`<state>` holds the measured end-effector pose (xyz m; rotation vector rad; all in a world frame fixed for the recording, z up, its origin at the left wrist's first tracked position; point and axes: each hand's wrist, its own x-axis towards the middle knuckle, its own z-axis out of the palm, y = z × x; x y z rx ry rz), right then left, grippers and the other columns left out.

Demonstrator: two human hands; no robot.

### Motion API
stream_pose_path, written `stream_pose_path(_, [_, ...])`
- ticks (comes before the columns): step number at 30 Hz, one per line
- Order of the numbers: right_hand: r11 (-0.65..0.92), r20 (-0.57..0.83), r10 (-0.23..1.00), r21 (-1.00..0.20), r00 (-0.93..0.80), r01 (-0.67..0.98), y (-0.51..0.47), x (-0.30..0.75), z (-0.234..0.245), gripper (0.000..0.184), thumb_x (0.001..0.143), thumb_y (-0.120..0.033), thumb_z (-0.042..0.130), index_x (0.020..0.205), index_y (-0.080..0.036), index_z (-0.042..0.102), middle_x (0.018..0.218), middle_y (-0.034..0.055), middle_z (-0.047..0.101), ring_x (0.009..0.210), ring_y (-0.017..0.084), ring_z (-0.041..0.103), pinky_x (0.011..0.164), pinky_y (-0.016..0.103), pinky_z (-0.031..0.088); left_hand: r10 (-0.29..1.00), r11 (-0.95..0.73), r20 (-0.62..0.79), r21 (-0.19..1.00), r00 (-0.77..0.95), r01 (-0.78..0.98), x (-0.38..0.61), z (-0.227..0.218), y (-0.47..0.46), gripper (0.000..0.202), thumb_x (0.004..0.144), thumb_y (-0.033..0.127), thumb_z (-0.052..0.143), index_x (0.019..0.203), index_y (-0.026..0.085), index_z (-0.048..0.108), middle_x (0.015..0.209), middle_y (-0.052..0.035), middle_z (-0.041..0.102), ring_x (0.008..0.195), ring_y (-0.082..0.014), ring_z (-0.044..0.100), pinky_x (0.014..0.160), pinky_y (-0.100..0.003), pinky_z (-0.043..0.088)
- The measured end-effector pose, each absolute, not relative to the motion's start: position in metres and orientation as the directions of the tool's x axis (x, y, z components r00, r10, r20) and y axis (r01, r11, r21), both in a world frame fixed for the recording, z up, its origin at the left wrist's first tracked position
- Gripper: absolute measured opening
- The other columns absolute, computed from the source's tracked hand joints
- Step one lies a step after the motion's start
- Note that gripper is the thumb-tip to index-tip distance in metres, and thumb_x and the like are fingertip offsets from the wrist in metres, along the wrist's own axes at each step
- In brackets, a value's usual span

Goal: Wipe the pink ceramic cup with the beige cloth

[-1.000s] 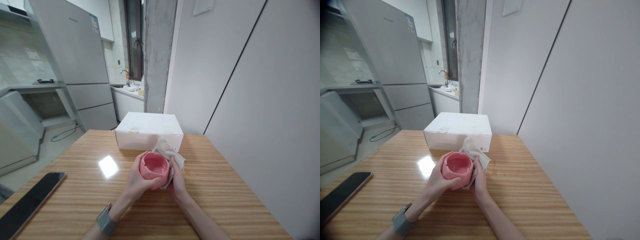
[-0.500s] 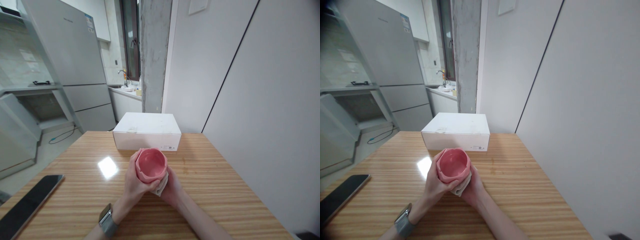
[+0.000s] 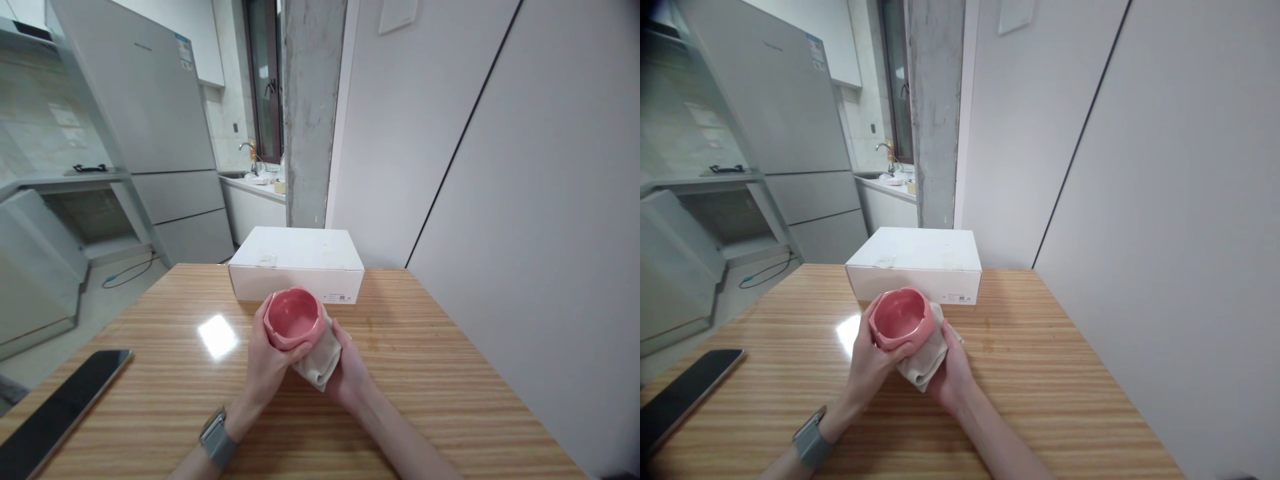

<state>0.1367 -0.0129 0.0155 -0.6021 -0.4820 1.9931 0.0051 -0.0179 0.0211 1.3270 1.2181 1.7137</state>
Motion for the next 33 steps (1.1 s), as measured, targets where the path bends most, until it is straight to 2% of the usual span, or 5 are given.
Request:
stream_pose_path(5, [-0.3, -0.19, 0.954, -0.597, -0.232, -0.744, -0.01, 0.14, 0.016, 0.045, 0.083, -0.053, 0.052, 0.109, -0.019, 0.066, 0.106, 0.0078, 0.07, 0.101, 0.025, 0.064, 0.087, 0.042, 0.05, 0.927, -0.272, 0.253, 0.962, -0.276, -0.035, 0.006, 0.014, -0.014, 0.087, 0.053, 0.025, 0.085, 0.129, 0.023, 0.043, 0.131, -0.009, 0.053, 0.121, -0.0272, 0.049, 0.103, -0.037, 0.037])
stream_pose_path(10, [-0.172, -0.154, 0.984, -0.638, -0.094, -0.751, -0.009, 0.138, 0.015, 0.041, 0.075, -0.05, 0.062, 0.102, -0.019, 0.069, 0.105, 0.005, 0.071, 0.108, 0.025, 0.061, 0.092, 0.038, 0.049, 0.973, -0.179, 0.166, 0.981, -0.164, -0.071, 0.009, 0.007, -0.012, 0.09, 0.053, 0.024, 0.084, 0.132, 0.021, 0.04, 0.134, -0.0117, 0.05, 0.123, -0.0275, 0.048, 0.104, -0.038, 0.036])
stream_pose_path(15, [-0.129, -0.164, 0.986, -0.674, -0.023, -0.727, -0.005, 0.143, 0.011, 0.04, 0.066, -0.05, 0.071, 0.092, -0.019, 0.071, 0.097, 0.0041, 0.073, 0.102, 0.025, 0.064, 0.09, 0.036, 0.05, 0.991, -0.128, 0.124, 0.989, -0.048, -0.076, 0.008, 0.001, -0.007, 0.085, 0.055, 0.027, 0.081, 0.129, 0.016, 0.04, 0.131, -0.0154, 0.052, 0.118, -0.0284, 0.052, 0.101, -0.04, 0.039])
stream_pose_path(22, [-0.152, -0.087, 0.988, -0.631, -0.125, -0.761, 0.003, 0.146, 0.008, 0.038, 0.071, -0.047, 0.068, 0.095, -0.018, 0.07, 0.096, 0.0053, 0.074, 0.101, 0.024, 0.065, 0.089, 0.034, 0.05, 0.994, -0.077, 0.088, 0.982, 0.061, -0.174, 0.005, -0.003, -0.005, 0.064, 0.059, 0.034, 0.073, 0.116, 0.014, 0.051, 0.118, -0.0146, 0.063, 0.107, -0.0295, 0.058, 0.092, -0.04, 0.044])
stream_pose_path(33, [-0.269, -0.132, 0.963, -0.52, -0.234, -0.811, -0.001, 0.142, 0.003, 0.035, 0.081, -0.043, 0.058, 0.099, -0.015, 0.069, 0.095, 0.0061, 0.073, 0.099, 0.024, 0.064, 0.088, 0.036, 0.05, 0.977, -0.184, 0.198, 0.97, 0.076, -0.16, 0.005, -0.001, -0.008, 0.075, 0.056, 0.037, 0.075, 0.122, 0.016, 0.047, 0.12, -0.0127, 0.061, 0.11, -0.0293, 0.057, 0.094, -0.039, 0.043])
